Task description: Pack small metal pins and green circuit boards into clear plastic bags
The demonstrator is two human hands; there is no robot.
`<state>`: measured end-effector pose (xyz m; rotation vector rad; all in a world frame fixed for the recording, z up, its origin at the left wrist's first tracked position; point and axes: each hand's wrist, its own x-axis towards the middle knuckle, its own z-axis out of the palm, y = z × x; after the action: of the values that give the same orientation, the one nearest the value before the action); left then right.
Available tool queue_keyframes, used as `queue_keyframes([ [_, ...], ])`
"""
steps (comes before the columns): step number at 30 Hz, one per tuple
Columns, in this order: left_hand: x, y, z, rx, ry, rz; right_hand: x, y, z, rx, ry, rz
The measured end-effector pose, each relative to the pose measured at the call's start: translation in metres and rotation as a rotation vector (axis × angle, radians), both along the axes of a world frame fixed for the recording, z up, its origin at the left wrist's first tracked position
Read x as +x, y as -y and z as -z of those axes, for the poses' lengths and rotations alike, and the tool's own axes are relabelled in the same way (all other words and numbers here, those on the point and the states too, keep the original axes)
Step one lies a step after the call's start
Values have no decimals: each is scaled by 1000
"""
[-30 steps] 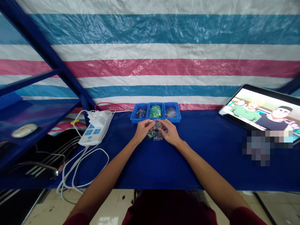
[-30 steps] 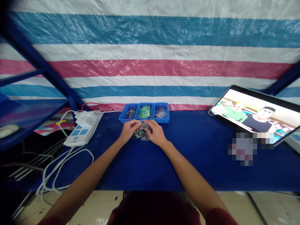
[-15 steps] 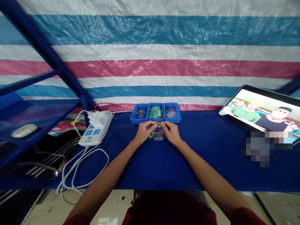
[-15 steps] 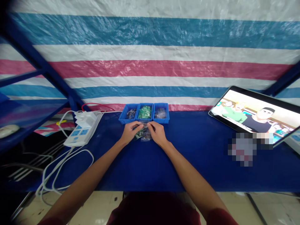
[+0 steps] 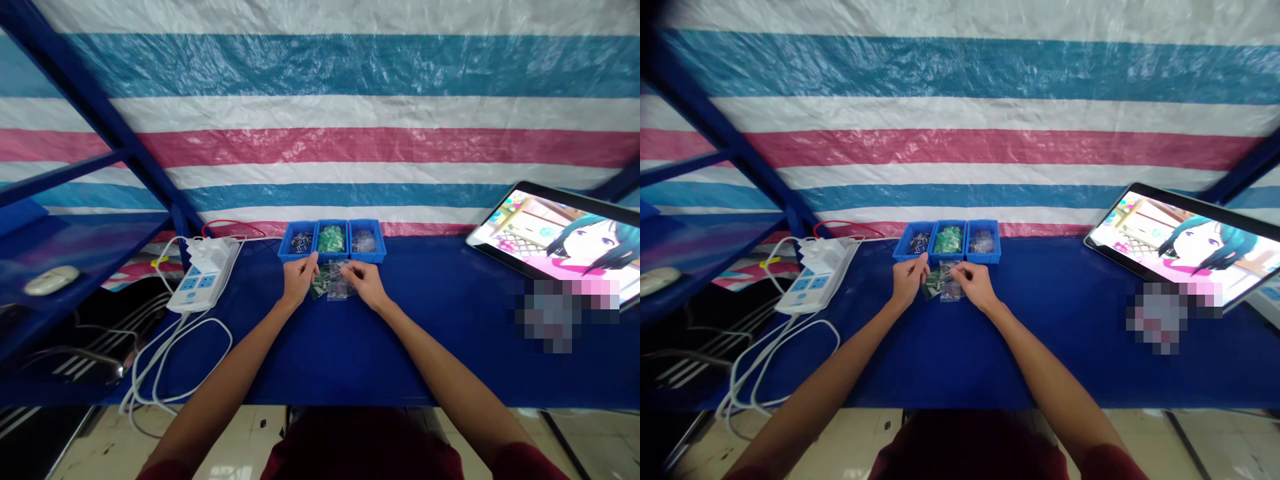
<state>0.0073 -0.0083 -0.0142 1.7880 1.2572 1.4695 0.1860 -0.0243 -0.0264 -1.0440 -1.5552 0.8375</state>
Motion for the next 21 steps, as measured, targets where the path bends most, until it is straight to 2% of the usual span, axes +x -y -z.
queue_keyframes([
  [3, 0, 0, 0, 82, -120, -48, 3, -6, -5, -167, -370, 76],
  [5, 0, 0, 1, 121, -209, -52, 5, -11, -9, -264, -590, 80],
  [8, 0, -1, 5, 151, -347, -52, 8, -13, -11, -356, -677, 88],
  [12, -1, -6, 9, 169, -510, -38, 9, -11, -7, -277, -463, 169],
  [18, -2, -9, 16, 180, -775, 65, 7, -8, 2, -28, 69, 238],
  [21, -2, -11, 22, 188, -869, 76, 5, -8, 6, 38, 277, 242],
])
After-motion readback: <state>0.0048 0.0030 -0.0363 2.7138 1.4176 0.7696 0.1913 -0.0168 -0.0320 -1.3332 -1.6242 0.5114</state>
